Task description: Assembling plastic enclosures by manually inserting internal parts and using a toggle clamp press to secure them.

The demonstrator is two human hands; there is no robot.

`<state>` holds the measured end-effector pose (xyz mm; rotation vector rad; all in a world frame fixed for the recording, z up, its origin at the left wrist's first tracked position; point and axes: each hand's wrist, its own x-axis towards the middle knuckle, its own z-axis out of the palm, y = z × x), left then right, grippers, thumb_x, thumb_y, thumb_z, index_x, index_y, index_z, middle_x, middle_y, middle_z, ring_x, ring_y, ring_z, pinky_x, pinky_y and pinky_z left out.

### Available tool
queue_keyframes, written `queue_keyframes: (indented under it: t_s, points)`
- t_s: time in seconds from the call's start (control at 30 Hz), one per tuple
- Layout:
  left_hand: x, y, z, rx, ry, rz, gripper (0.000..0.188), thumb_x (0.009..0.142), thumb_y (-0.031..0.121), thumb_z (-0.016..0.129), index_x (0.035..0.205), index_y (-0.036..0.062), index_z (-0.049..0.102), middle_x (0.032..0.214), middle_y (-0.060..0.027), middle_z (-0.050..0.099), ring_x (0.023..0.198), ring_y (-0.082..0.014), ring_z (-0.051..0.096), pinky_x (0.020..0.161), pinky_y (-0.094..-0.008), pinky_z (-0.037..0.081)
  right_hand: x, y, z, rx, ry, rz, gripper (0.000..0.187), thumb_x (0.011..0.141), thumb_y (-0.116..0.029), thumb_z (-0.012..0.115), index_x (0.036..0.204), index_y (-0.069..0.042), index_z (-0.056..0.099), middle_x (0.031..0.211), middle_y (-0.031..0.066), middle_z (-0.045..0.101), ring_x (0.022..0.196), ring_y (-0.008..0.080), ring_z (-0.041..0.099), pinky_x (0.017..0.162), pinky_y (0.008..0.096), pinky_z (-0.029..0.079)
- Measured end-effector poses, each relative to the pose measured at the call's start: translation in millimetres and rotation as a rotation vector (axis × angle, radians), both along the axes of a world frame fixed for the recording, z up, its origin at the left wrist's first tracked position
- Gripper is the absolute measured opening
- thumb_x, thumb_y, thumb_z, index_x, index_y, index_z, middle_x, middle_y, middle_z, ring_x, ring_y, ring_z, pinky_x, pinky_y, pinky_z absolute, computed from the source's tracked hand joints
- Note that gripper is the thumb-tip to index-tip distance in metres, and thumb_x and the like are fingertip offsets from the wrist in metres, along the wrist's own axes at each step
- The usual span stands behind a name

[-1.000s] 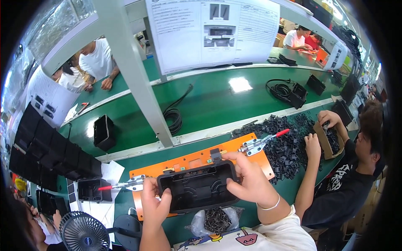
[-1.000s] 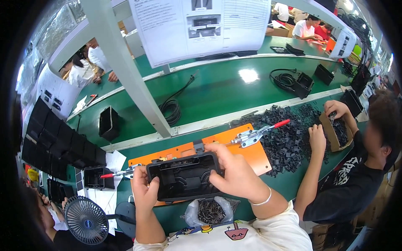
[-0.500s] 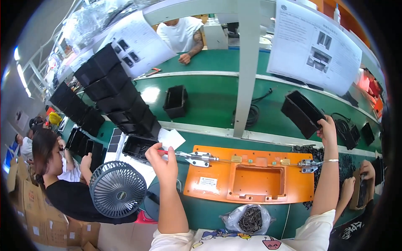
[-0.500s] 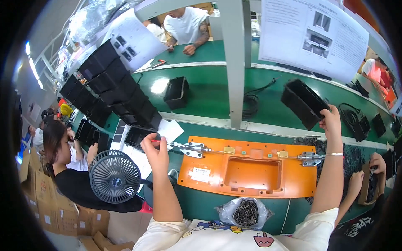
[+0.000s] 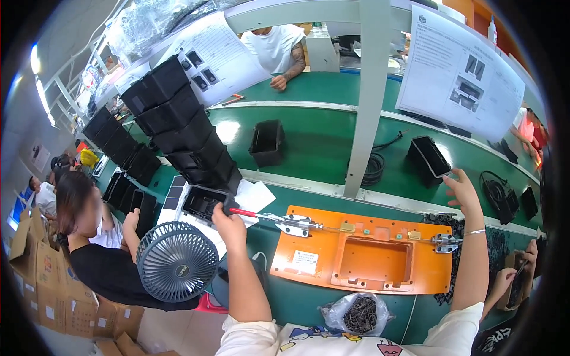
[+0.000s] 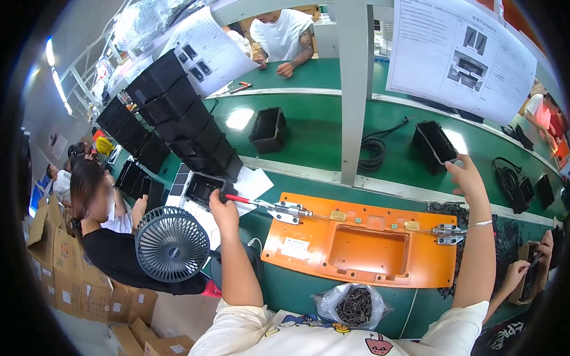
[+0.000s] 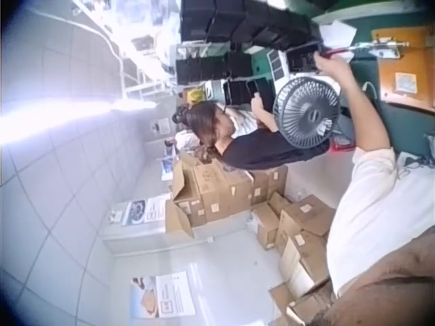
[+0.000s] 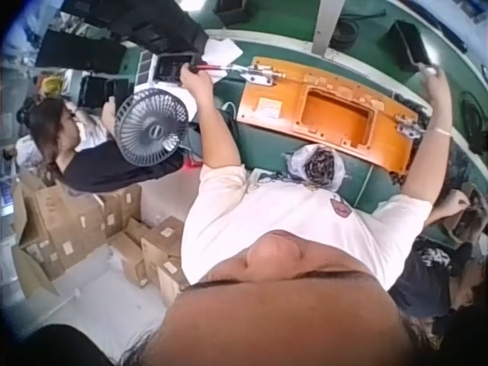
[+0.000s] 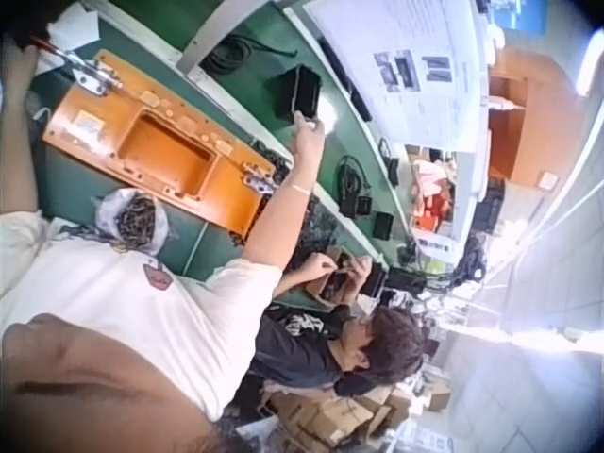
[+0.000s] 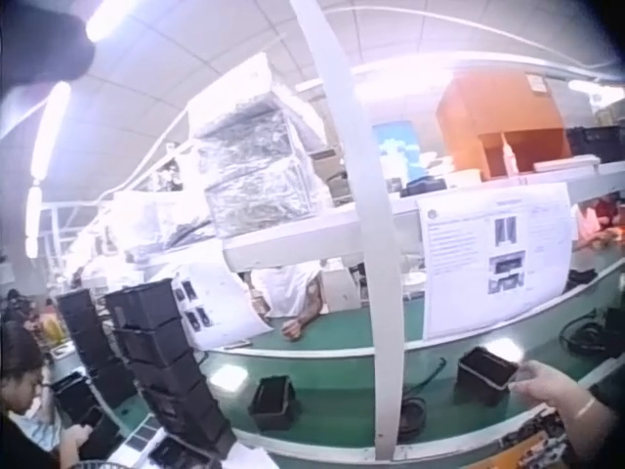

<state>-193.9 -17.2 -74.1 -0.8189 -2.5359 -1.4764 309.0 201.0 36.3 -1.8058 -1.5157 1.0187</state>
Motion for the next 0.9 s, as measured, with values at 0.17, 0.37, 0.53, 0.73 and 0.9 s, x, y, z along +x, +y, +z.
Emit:
queue_keyframes:
  t_s: [0.17,0.37,0.53,0.73,0.9]
  points:
    - [0,13,3,0.385,-0.129,0.049,0.054,0.082,-0.005,0.048,0.134,-0.0059,0.036,0.125,-0.0198,0.038,0.105,-0.0289,0.057,0.088,-0.0342,0.047,-10,-21,13,0.169,-0.063,0.134,0.064,0.085,-0.035,0.064,0.137,-0.005,0.042,0.129,0.0174,0.052,0.100,0.0229,0.058,0.066,0.0312,0.050]
    - [24,22,32,0.711,-0.222,-0.015,0.053,0.089,-0.005,0.049,0.139,-0.0041,0.032,0.127,-0.0151,0.034,0.115,-0.0273,0.053,0.092,-0.0324,0.045,-17,-47,14,0.282,-0.104,0.237,0.054,0.085,-0.026,0.065,0.129,0.000,0.048,0.125,0.0169,0.054,0.086,0.0172,0.060,0.067,0.0281,0.050]
    - [115,11,73,0.741,-0.160,-0.401,0.061,0.085,-0.012,0.048,0.142,-0.0051,0.026,0.132,-0.0130,0.031,0.130,-0.0328,0.041,0.104,-0.0363,0.035,-48,-104,34,0.378,-0.039,0.357,0.043,0.081,-0.016,0.071,0.116,0.003,0.056,0.107,0.0145,0.064,0.089,0.0208,0.063,0.079,0.0331,0.050]
    - [227,-25,88,0.478,0.187,-0.941,0.072,0.082,-0.001,0.055,0.140,-0.0150,0.017,0.139,-0.0253,0.026,0.133,-0.0409,0.030,0.110,-0.0492,0.026,-100,-167,26,0.445,0.376,0.676,0.094,0.071,-0.038,0.080,0.142,-0.003,0.030,0.138,0.0187,0.043,0.126,0.0303,0.046,0.097,0.0391,0.042]
    - [272,-34,96,0.336,0.035,-1.400,0.067,0.075,-0.001,0.064,0.135,-0.0100,0.036,0.140,-0.0335,0.034,0.121,-0.0413,0.048,0.098,-0.0407,0.043,-119,-171,2,0.403,0.737,0.324,0.067,0.085,-0.019,0.063,0.140,-0.001,0.029,0.127,0.0112,0.044,0.116,0.0203,0.044,0.102,0.0342,0.035]
